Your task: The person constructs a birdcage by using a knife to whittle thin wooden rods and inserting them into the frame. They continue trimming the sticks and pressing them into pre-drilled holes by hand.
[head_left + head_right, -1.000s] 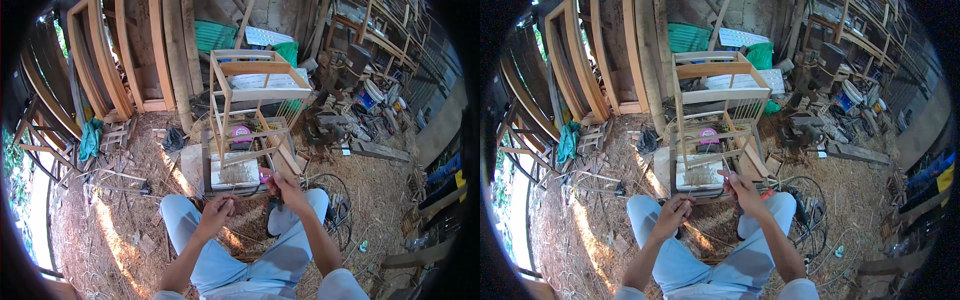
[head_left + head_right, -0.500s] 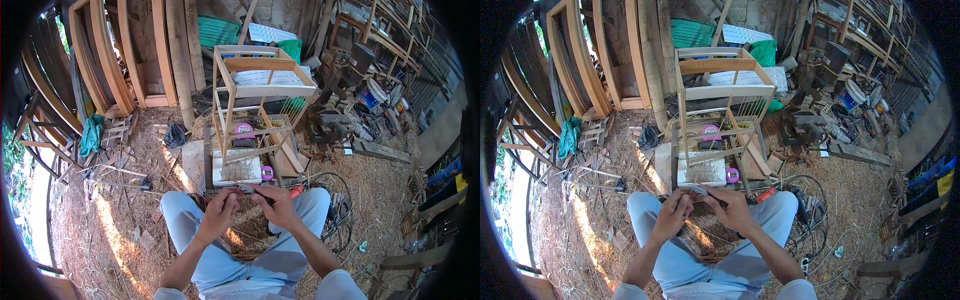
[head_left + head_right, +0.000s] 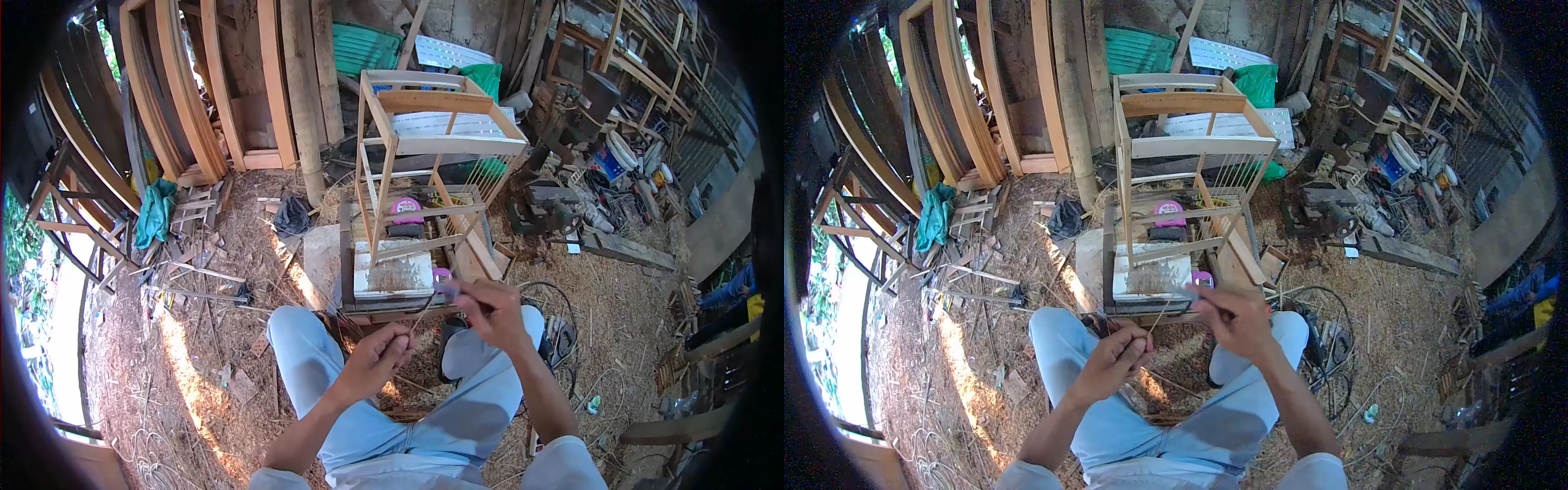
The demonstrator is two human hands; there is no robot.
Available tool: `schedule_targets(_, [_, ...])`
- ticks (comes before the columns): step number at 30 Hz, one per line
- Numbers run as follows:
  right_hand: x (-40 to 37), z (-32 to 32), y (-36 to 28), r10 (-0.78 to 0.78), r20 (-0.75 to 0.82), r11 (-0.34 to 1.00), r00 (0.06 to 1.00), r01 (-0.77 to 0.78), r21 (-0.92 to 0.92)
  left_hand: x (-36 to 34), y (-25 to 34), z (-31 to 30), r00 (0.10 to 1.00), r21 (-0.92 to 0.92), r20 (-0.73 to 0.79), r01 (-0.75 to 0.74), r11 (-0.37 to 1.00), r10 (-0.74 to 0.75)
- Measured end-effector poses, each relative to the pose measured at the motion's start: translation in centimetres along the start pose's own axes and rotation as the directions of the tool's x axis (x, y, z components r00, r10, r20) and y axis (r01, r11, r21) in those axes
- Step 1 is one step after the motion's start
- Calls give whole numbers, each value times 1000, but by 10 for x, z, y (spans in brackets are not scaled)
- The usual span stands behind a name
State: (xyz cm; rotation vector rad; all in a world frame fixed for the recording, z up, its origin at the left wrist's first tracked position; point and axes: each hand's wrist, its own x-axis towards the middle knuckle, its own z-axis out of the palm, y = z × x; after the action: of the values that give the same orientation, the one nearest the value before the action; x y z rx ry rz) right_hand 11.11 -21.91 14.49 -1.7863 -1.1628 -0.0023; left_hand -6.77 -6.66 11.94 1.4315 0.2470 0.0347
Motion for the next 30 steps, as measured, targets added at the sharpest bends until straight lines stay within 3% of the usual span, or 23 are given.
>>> schedule_targets(1, [-3, 4, -3, -72, 64, 997, 995, 69, 45, 2, -1, -1, 1000, 1, 1, -2, 1000, 2])
schedule_targets(3, [-10, 9, -11, -143, 119, 987, 983, 134, 84, 8, -3, -2, 998, -193, 18, 56, 980, -53])
schedule_targets(4, [-12, 10, -15, -110, 141, 990, 984, 95, 107, 11, -1, 1, 999, -193, 25, 47, 980, -42])
schedule_targets(6, [-17, 10, -16, -86, 169, 989, 982, 64, 130, 10, 2, 7, 990, -75, -133, -52, 996, 42])
schedule_targets(8, [-20, 11, -11, -63, 123, 982, 990, 40, 183, 10, 3, 5, 986, -64, -169, -25, 998, 13])
schedule_targets(10, [-19, 12, -4, -76, 108, 987, 991, 59, 148, 13, -1, 0, 988, -196, -117, -124, 973, 102])
schedule_targets(12, [-18, 12, -4, -119, 115, 982, 986, 135, -134, 14, 5, -1, 991, -276, -119, -84, 957, 53])
schedule_targets(13, [-19, 13, -6, -120, 111, 981, 986, 135, -137, 15, 9, -2, 993, -349, -115, -44, 936, 3])
schedule_targets(15, [-23, 21, -12, 49, 79, 998, 996, -46, -33, 19, 9, 2, 991, -301, -133, -65, 951, 25])
schedule_targets(16, [-23, 24, -10, 51, 80, 998, 996, -48, -35, 20, 9, 4, 987, -256, -154, -83, 963, 44])
schedule_targets(17, [-22, 28, -6, -57, 92, 997, 994, 61, -45, 20, 10, 4, 988, -258, -152, -81, 963, 42])
schedule_targets(19, [-16, 30, -9, -202, 106, 979, 974, 205, -21, 18, 15, 2, 998, -410, 50, 53, 911, -35])
schedule_targets(22, [-9, 24, -7, -330, 82, 944, 940, 331, 9, 15, 8, -1, 992, -509, 120, 95, 856, -39])
schedule_targets(25, [-8, 14, -2, -289, 148, 957, 946, 290, 21, 13, 4, -2, 978, -583, 174, 198, 788, -117])
schedule_targets(30, [-4, 13, 2, -329, 110, 944, 938, 324, 65, 12, -5, -4, 966, -640, 228, 241, 730, -120])
